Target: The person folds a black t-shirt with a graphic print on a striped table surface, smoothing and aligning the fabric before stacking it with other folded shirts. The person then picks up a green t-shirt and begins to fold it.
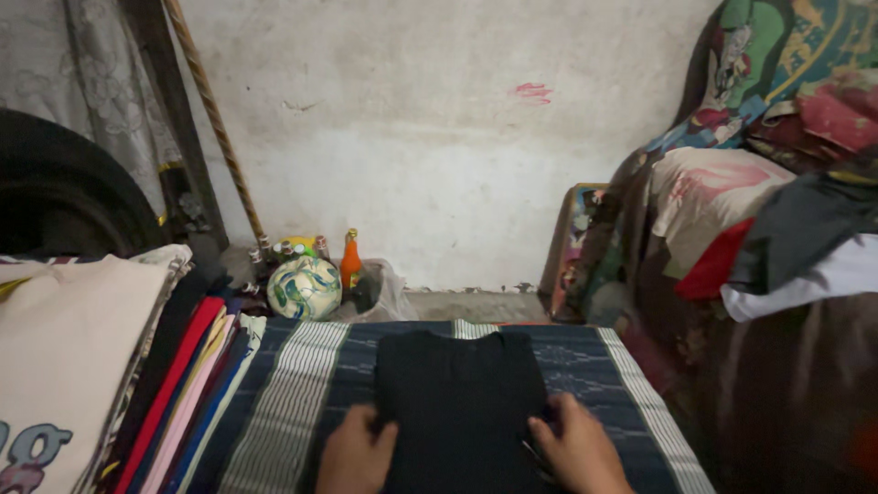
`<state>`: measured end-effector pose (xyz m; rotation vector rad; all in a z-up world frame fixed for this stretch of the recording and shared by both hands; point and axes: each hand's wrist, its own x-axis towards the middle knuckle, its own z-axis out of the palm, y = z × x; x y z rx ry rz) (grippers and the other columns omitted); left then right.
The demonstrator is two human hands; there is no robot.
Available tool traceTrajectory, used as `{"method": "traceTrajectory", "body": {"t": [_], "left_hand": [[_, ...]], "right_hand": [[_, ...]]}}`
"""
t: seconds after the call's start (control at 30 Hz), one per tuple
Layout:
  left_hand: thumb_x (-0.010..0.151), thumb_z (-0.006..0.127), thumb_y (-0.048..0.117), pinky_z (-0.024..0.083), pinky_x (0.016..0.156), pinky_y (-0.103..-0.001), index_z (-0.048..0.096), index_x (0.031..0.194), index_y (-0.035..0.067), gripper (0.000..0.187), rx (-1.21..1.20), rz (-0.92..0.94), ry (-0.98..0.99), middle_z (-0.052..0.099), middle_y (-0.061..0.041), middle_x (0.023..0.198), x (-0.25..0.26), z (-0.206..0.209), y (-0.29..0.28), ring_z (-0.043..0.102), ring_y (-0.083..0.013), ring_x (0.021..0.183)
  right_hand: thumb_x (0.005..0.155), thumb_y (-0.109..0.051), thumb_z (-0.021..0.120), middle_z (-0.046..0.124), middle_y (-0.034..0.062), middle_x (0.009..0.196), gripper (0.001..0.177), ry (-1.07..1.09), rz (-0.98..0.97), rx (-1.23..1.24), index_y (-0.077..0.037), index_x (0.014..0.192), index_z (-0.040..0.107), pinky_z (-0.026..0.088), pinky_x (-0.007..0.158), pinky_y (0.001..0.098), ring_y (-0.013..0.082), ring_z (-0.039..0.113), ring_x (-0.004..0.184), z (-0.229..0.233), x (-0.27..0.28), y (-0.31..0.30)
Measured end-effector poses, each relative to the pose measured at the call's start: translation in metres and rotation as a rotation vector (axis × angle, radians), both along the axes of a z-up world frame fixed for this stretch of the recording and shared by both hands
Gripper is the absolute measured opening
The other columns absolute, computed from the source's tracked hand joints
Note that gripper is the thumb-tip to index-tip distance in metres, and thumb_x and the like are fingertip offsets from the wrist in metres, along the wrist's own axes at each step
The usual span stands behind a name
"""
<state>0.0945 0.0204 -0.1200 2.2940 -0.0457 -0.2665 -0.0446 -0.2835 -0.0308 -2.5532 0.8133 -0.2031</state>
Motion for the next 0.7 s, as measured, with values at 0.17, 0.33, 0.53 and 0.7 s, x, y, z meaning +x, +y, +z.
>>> {"method": "traceTrajectory", "body": {"t": [0.17,0.33,0.53,0.7], "left_hand": [[0.070,0.089,0.024,0.055,0.092,-0.041,0.059,0.129,0.005,0.069,-0.274,0.075,-0.120,0.070,-0.019,0.117,0.033,0.043,-0.036,0.070,-0.0323,0.107],[0.079,0.069,0.012,0.058,0.079,-0.036,0.074,0.113,0.010,0.035,-0.497,-0.251,-0.198,0.079,-0.016,0.100,0.011,0.054,-0.064,0.077,-0.0279,0.089],[0.080,0.077,0.023,0.054,0.076,-0.040,0.075,0.102,0.009,0.027,-0.405,-0.257,-0.525,0.071,-0.016,0.093,0.006,0.048,-0.047,0.070,-0.0311,0.087],[0.098,0.060,0.044,0.054,0.093,-0.043,0.074,0.115,0.008,0.043,-0.374,0.065,-0.166,0.078,-0.017,0.110,0.052,0.037,-0.022,0.073,-0.0334,0.102]], "right_hand": [[0.082,-0.031,0.080,0.066,0.0138,0.123,0.045,-0.324,0.251,-0.214,-0.013,0.120,0.065,0.047,0.101,0.0429,0.0355,0.058,0.117,0.018,0.055,0.038],[0.070,0.008,0.061,0.061,0.0046,0.144,0.091,-0.378,0.594,0.419,-0.020,0.155,0.041,0.054,0.090,0.0325,0.0227,0.064,0.102,0.033,0.105,0.058],[0.076,0.008,0.068,0.076,0.0096,0.100,0.031,-0.109,0.914,0.449,-0.003,0.105,0.074,0.055,0.089,0.0305,0.0144,0.067,0.094,0.045,0.117,0.033],[0.064,0.006,0.065,0.071,0.0024,0.097,0.040,-0.125,0.827,0.301,-0.006,0.102,0.069,0.053,0.086,0.0304,0.0152,0.066,0.093,0.025,0.062,-0.030]]}}
